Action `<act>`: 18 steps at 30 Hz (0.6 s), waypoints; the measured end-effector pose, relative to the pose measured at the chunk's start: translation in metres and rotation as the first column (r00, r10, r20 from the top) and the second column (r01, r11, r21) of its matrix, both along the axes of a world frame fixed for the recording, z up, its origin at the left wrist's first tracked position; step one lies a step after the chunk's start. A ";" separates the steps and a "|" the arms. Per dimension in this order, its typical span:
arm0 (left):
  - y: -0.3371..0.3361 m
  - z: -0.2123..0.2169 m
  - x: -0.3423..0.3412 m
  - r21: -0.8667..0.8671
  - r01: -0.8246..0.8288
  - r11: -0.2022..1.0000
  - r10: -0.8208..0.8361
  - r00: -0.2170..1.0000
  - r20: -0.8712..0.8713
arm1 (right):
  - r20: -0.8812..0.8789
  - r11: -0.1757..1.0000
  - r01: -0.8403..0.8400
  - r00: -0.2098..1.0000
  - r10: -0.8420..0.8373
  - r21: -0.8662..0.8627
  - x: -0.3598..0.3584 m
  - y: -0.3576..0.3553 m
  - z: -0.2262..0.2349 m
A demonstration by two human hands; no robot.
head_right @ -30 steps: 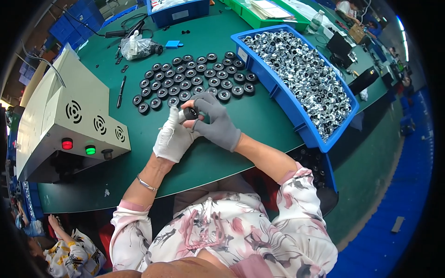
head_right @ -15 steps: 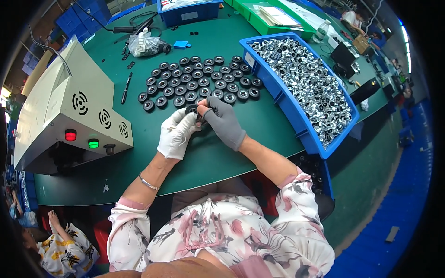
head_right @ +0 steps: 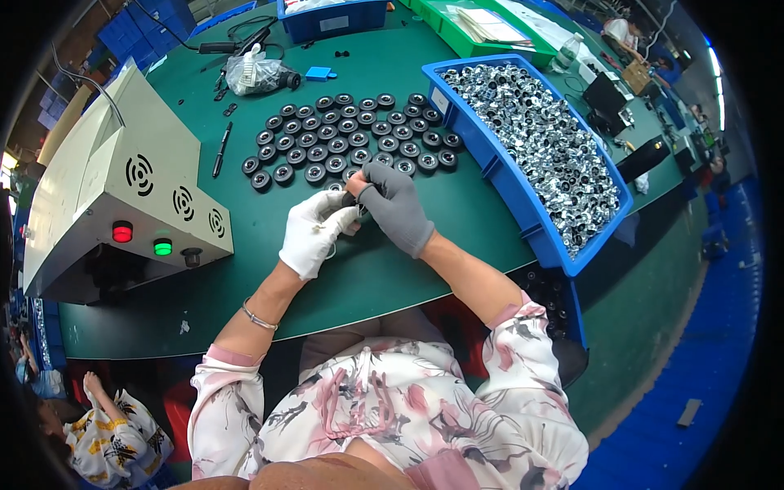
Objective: Assembling small plastic wheels by manually inserting metal bearings.
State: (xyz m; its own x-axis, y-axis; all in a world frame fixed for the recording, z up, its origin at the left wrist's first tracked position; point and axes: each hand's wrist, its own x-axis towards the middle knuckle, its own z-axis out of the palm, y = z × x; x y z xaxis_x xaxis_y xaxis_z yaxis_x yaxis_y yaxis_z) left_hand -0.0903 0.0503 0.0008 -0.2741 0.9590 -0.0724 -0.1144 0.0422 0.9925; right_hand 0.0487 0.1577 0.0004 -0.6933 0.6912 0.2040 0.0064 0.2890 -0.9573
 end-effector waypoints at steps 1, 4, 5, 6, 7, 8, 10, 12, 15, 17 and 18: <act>0.000 0.000 -0.001 0.006 0.006 1.000 -0.007 0.998 0.058 | -0.015 0.994 0.021 1.000 -0.023 -0.110 0.001 0.001 0.001; 0.000 -0.013 -0.003 0.097 -0.046 0.994 0.034 0.992 0.123 | -0.059 0.964 0.043 0.996 -0.060 -0.261 -0.004 -0.002 -0.001; 0.000 -0.015 -0.003 0.106 -0.057 0.993 0.049 0.995 0.083 | -0.085 0.951 0.047 0.993 -0.076 -0.305 -0.006 -0.004 0.000; 0.001 -0.016 -0.003 0.107 -0.059 0.992 0.050 0.995 0.083 | -0.086 0.951 0.045 0.993 -0.075 -0.304 -0.005 -0.005 0.002; 0.002 -0.017 -0.003 0.112 -0.113 0.987 0.098 0.987 0.127 | -0.066 0.967 0.027 0.997 -0.045 -0.252 -0.004 -0.006 0.007; 0.002 -0.016 -0.002 0.112 -0.164 0.980 0.143 0.975 0.172 | -0.044 0.979 0.010 0.999 -0.019 -0.201 -0.003 -0.008 0.010; 0.001 -0.011 -0.003 0.130 -0.148 0.980 0.122 0.974 0.190 | -0.063 0.975 0.008 0.998 -0.022 -0.224 -0.002 -0.011 0.010; 0.001 -0.010 0.003 0.233 -0.138 0.963 0.089 0.974 0.207 | -0.082 0.970 0.007 0.996 -0.028 -0.244 -0.003 -0.009 0.006; 0.002 -0.016 0.007 0.235 -0.166 0.958 0.108 0.965 0.239 | -0.093 0.940 0.004 0.995 -0.038 -0.341 -0.005 -0.007 0.002; 0.002 -0.017 0.006 0.203 -0.200 0.959 0.171 0.973 0.152 | -0.061 0.926 -0.041 0.998 0.020 -0.374 -0.005 -0.008 0.005; 0.001 -0.016 0.005 0.201 -0.199 0.959 0.170 0.974 0.153 | -0.061 0.925 -0.040 0.998 0.018 -0.377 -0.005 -0.008 0.005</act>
